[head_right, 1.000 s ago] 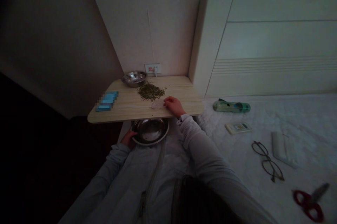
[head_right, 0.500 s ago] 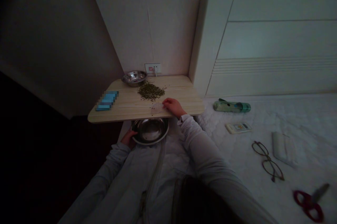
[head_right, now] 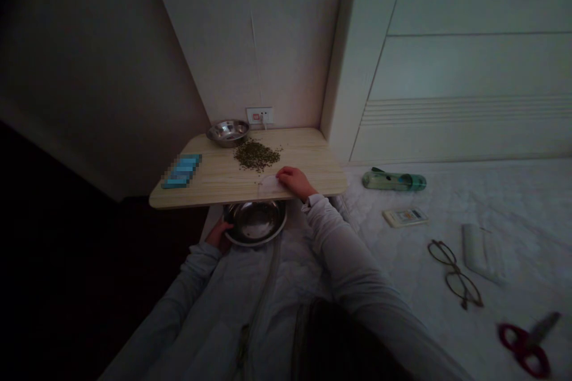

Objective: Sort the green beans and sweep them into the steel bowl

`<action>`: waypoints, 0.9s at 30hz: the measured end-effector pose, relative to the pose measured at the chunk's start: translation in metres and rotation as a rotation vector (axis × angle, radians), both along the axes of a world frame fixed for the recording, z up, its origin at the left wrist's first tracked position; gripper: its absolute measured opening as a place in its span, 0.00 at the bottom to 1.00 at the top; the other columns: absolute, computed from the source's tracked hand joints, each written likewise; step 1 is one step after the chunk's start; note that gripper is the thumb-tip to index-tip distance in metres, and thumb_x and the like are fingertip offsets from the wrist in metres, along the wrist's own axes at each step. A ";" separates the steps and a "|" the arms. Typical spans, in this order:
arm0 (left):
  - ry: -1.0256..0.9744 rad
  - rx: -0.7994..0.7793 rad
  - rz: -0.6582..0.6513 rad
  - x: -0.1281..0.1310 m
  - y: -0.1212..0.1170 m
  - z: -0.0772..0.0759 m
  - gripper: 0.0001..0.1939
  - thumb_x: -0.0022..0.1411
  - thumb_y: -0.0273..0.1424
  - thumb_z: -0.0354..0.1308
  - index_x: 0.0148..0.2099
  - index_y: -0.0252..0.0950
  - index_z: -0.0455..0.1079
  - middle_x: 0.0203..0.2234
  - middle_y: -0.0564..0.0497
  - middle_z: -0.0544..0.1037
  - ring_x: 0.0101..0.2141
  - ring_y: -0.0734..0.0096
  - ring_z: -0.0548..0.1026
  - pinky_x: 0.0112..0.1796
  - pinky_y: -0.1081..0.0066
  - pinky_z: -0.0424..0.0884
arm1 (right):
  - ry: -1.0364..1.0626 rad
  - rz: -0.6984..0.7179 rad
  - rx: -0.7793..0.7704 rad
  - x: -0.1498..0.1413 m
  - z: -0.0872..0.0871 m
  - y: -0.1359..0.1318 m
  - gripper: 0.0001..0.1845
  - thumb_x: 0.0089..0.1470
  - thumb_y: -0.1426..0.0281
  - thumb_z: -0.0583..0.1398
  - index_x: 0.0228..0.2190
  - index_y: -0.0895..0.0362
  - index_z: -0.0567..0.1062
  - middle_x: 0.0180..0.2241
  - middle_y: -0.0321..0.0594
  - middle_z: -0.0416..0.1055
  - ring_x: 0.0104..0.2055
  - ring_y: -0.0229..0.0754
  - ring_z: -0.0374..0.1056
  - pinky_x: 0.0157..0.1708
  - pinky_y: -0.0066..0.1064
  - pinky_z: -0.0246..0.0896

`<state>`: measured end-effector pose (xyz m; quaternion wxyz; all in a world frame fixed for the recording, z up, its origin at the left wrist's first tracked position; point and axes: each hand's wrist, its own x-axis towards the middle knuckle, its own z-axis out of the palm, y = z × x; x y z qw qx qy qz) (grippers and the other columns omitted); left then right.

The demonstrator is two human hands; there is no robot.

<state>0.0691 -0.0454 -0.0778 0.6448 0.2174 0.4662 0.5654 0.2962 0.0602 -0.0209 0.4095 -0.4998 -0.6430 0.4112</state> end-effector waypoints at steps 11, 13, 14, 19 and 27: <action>0.001 0.041 -0.022 0.002 -0.002 0.004 0.30 0.33 0.21 0.57 0.45 0.37 0.68 0.22 0.54 0.75 0.31 0.61 0.74 0.35 0.65 0.68 | 0.020 -0.153 0.053 -0.002 0.000 0.001 0.08 0.42 0.72 0.53 0.28 0.58 0.70 0.23 0.34 0.71 0.23 0.32 0.61 0.29 0.26 0.57; 0.006 0.055 -0.033 0.002 -0.002 0.004 0.31 0.33 0.21 0.57 0.46 0.38 0.68 0.24 0.54 0.75 0.32 0.61 0.74 0.35 0.65 0.68 | 0.012 -0.148 0.044 -0.002 0.000 0.001 0.08 0.42 0.72 0.53 0.28 0.58 0.70 0.23 0.34 0.71 0.23 0.32 0.61 0.29 0.26 0.57; 0.008 0.056 -0.040 0.002 -0.002 0.005 0.31 0.33 0.21 0.57 0.46 0.39 0.68 0.24 0.53 0.76 0.32 0.60 0.74 0.35 0.65 0.68 | 0.013 -0.143 0.041 -0.002 0.000 0.001 0.08 0.42 0.72 0.53 0.28 0.58 0.70 0.23 0.34 0.71 0.23 0.32 0.61 0.28 0.25 0.56; 0.009 0.025 -0.042 0.002 -0.003 0.006 0.31 0.32 0.21 0.56 0.45 0.39 0.68 0.24 0.53 0.76 0.33 0.59 0.74 0.34 0.65 0.68 | 0.044 -0.140 0.031 -0.003 0.003 -0.002 0.07 0.41 0.71 0.53 0.26 0.58 0.70 0.21 0.33 0.70 0.22 0.32 0.60 0.26 0.25 0.55; 0.031 0.043 -0.037 0.002 -0.001 0.003 0.28 0.33 0.23 0.57 0.43 0.39 0.68 0.23 0.52 0.75 0.34 0.58 0.73 0.34 0.65 0.67 | 0.029 -0.127 0.048 -0.002 0.002 -0.001 0.07 0.41 0.69 0.54 0.24 0.58 0.69 0.21 0.34 0.69 0.22 0.32 0.59 0.27 0.26 0.55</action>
